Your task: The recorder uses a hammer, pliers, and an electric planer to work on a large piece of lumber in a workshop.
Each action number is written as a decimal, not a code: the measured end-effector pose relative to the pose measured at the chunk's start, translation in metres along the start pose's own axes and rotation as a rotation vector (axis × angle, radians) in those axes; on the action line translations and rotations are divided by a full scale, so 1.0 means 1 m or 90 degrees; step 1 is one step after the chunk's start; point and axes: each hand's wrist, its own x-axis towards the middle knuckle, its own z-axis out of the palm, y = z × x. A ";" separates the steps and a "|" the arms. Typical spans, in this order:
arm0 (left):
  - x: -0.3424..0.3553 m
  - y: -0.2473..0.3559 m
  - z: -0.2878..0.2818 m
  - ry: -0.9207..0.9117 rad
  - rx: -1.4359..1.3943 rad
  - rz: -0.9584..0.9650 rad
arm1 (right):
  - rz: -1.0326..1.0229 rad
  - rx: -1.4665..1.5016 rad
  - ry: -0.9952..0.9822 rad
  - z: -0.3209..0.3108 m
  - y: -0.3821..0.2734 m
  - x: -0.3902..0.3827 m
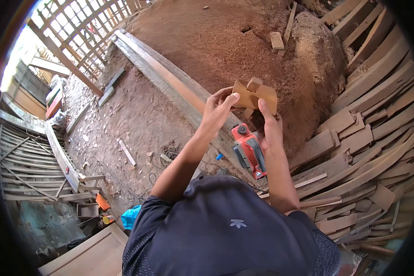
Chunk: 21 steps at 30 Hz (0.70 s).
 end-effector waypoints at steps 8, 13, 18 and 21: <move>-0.002 0.010 -0.026 -0.244 0.019 0.121 | 0.082 0.047 -0.463 -0.034 -0.031 -0.023; -0.027 0.016 -0.018 -0.321 0.064 0.074 | 0.062 -0.092 -0.506 -0.056 -0.011 -0.031; -0.027 -0.039 -0.031 -0.220 0.011 0.137 | 0.056 -0.019 -0.346 -0.036 0.013 -0.037; -0.023 -0.089 -0.066 0.059 -0.047 0.046 | 0.051 0.052 -0.299 -0.037 0.014 -0.025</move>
